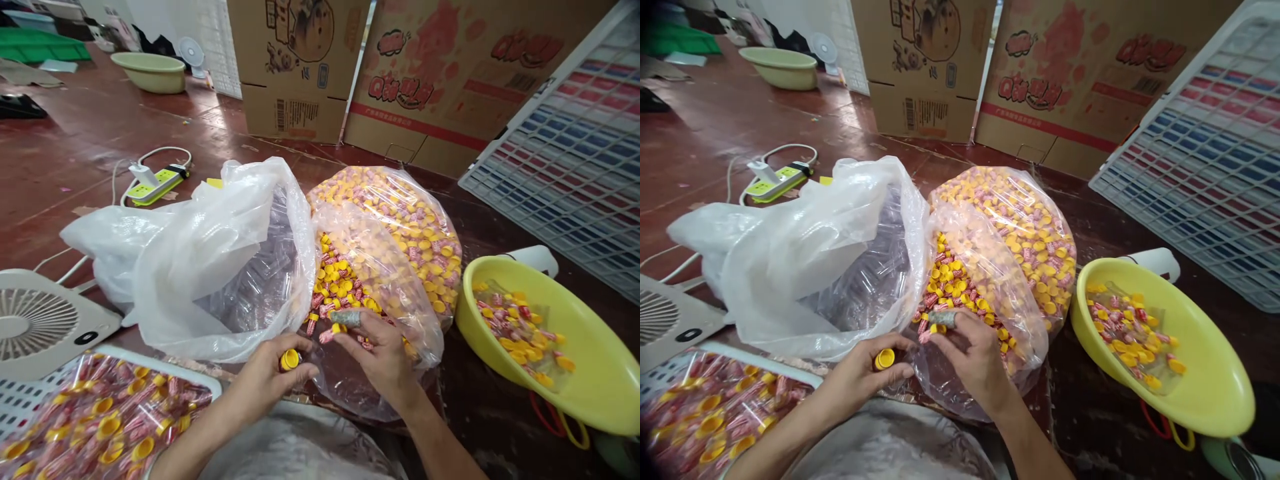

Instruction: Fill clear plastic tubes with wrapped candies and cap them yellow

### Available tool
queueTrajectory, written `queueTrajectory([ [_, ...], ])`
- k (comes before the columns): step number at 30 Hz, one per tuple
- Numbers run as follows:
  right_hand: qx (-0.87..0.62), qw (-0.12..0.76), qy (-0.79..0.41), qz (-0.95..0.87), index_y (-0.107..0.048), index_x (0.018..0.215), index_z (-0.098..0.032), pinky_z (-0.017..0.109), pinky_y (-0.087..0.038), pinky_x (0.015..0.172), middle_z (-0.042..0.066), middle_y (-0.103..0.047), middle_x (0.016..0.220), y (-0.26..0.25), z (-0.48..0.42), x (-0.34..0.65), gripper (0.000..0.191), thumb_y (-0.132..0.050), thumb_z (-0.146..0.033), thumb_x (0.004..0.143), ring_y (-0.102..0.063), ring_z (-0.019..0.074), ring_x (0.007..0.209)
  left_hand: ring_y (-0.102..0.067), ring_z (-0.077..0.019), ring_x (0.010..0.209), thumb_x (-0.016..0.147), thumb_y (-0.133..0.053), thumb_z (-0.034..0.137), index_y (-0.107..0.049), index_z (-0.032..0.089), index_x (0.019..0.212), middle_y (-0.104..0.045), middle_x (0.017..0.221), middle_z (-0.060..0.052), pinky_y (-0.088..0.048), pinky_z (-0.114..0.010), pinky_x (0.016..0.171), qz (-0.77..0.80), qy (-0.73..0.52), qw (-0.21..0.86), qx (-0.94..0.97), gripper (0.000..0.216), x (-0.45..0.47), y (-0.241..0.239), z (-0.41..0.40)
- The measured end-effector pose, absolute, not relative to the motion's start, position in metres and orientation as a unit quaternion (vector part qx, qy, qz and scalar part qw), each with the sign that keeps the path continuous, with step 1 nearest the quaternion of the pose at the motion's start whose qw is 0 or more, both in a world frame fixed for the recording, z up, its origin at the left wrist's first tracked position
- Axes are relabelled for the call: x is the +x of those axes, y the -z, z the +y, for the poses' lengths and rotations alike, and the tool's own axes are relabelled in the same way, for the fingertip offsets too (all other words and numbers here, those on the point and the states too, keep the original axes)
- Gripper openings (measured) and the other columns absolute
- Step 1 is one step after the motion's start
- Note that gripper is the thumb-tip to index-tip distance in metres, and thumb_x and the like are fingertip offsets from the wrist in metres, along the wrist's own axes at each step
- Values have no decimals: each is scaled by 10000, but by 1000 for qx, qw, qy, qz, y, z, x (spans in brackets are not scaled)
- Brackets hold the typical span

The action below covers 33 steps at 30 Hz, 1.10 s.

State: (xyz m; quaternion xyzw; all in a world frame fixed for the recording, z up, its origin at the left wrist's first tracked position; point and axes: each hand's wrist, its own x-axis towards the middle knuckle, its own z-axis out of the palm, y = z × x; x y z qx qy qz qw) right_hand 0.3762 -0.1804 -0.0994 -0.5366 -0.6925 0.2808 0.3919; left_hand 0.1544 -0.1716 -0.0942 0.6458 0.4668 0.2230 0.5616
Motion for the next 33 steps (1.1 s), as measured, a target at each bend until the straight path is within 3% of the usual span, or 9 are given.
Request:
queueTrajectory([
  [5, -477, 367, -312, -735, -694, 979, -199, 317, -605, 816, 45, -754, 933, 84, -193, 364, 202, -646, -394, 960, -729, 199, 894, -504, -151, 681, 807, -717, 466, -690, 170, 866, -627, 731, 13, -375, -243, 622, 445, -263, 650, 557, 303, 166, 96, -175],
  [9, -421, 335, -179, -824, -593, 1232, -155, 473, -534, 1026, 163, -679, 1236, 88, -197, 358, 560, -765, -508, 832, -619, 305, 1216, -432, -113, 628, 826, -702, 500, -597, 163, 749, -515, 661, 43, -345, -224, 591, 417, -330, 707, 466, 361, 175, 100, -178],
  [14, -446, 366, -64, -814, -536, 1155, -176, 562, -526, 998, 158, -684, 1100, 101, -199, 346, 545, -812, -449, 773, -650, 325, 1118, -548, -134, 640, 822, -716, 474, -606, 157, 835, -606, 695, 11, -453, -253, 644, 373, -334, 770, 395, 336, 187, 98, -180],
  [16, -444, 338, -69, -827, -519, 1193, -180, 570, -501, 1031, 167, -668, 1171, 101, -199, 349, 618, -823, -485, 751, -611, 344, 1205, -602, -160, 668, 819, -713, 411, -615, 162, 947, -658, 747, -8, -496, -285, 672, 353, -294, 779, 426, 297, 185, 95, -175],
  [18, -458, 291, -80, -836, -479, 1292, -162, 545, -505, 1030, 192, -623, 1289, 101, -197, 360, 754, -819, -543, 739, -551, 364, 1297, -625, -171, 698, 820, -686, 331, -629, 172, 972, -680, 789, -12, -501, -280, 674, 397, -254, 690, 549, 228, 176, 92, -162],
  [20, -505, 264, -67, -819, -469, 1316, -152, 496, -555, 935, 193, -636, 1272, 104, -195, 379, 727, -765, -565, 795, -605, 357, 1226, -651, -192, 772, 845, -626, 281, -649, 179, 946, -701, 857, -35, -501, -283, 709, 502, -204, 480, 690, 146, 164, 90, -140],
  [23, -591, 232, 9, -773, -565, 1093, -180, 409, -560, 725, 118, -709, 967, 117, -192, 412, 308, -614, -448, 949, -709, 297, 869, -683, -266, 896, 897, -527, 261, -668, 162, 937, -726, 974, -130, -497, -346, 782, 611, -131, 229, 746, 177, 147, 92, -101],
  [26, -633, 177, 57, -751, -576, 888, -210, 342, -499, 636, 63, -686, 815, 130, -191, 434, 135, -533, -282, 994, -680, 246, 710, -713, -338, 842, 903, -521, 334, -688, 139, 850, -742, 887, -199, -496, -384, 718, 640, -87, 190, 739, 262, 145, 100, -74],
  [33, -612, 104, 45, -783, -594, 965, -221, 349, -507, 749, 58, -704, 937, 144, -191, 421, 133, -633, -114, 897, -674, 258, 897, -734, -348, 852, 915, -479, 412, -711, 137, 937, -760, 976, -214, -505, -365, 685, 649, -52, 147, 745, 361, 162, 116, -80],
])
